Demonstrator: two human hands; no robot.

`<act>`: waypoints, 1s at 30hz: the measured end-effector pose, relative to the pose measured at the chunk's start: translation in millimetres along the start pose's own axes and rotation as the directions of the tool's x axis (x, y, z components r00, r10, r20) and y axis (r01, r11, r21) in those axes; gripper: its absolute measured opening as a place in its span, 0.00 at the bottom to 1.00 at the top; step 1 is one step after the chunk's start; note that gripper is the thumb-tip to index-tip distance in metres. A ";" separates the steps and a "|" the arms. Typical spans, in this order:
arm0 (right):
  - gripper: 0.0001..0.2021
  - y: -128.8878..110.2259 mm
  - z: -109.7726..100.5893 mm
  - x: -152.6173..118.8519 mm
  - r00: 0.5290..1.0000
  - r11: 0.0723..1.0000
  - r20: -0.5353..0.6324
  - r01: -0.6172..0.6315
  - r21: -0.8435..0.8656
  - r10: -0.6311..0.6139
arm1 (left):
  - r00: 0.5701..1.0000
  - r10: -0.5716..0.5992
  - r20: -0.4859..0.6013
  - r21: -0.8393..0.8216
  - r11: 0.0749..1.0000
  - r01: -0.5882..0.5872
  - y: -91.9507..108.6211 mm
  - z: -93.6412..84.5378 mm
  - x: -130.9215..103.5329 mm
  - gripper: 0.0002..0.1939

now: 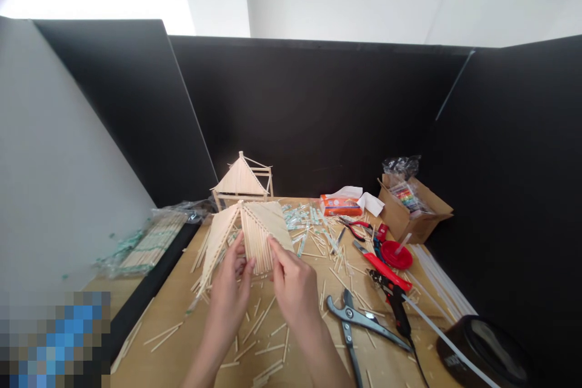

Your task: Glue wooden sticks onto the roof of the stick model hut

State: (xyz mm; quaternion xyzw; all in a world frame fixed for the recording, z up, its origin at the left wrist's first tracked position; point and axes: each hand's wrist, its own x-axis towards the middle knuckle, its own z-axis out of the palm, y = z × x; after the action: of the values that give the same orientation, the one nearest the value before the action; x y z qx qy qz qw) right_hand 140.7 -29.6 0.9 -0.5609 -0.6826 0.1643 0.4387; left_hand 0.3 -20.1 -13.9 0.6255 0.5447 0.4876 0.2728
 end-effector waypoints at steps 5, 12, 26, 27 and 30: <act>0.22 0.3 -1.8 -0.5 0.999 0.997 0.025 0.047 -0.069 -0.045 | 1.000 0.010 0.001 0.019 1.000 -0.010 -0.2 -1.8 0.0 0.26; 0.23 1.8 -1.2 -1.3 0.997 0.995 0.048 0.067 -0.071 -0.063 | 0.999 0.043 -0.007 0.032 0.999 -0.042 0.6 -1.8 0.1 0.25; 0.22 1.5 -9.6 -2.2 0.995 0.999 0.098 0.025 0.034 -0.028 | 0.999 0.038 -0.008 0.028 0.999 -0.037 -0.7 -1.7 0.8 0.26; 0.22 2.0 -10.2 -2.2 0.994 0.999 0.105 0.027 0.033 -0.030 | 0.999 0.037 -0.008 0.027 0.999 -0.036 -0.5 -2.0 0.7 0.26; 0.23 5.1 -11.7 -2.1 0.991 0.999 0.130 0.041 0.025 -0.044 | 1.000 0.021 0.002 0.022 1.000 -0.021 -0.2 -2.7 0.7 0.26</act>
State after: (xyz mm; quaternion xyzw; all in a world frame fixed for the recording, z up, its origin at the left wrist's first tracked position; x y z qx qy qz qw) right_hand 153.0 -33.0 3.0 -0.5294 -0.7197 0.1991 0.4027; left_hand -2.3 -19.9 -12.8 0.6346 0.5430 0.4839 0.2614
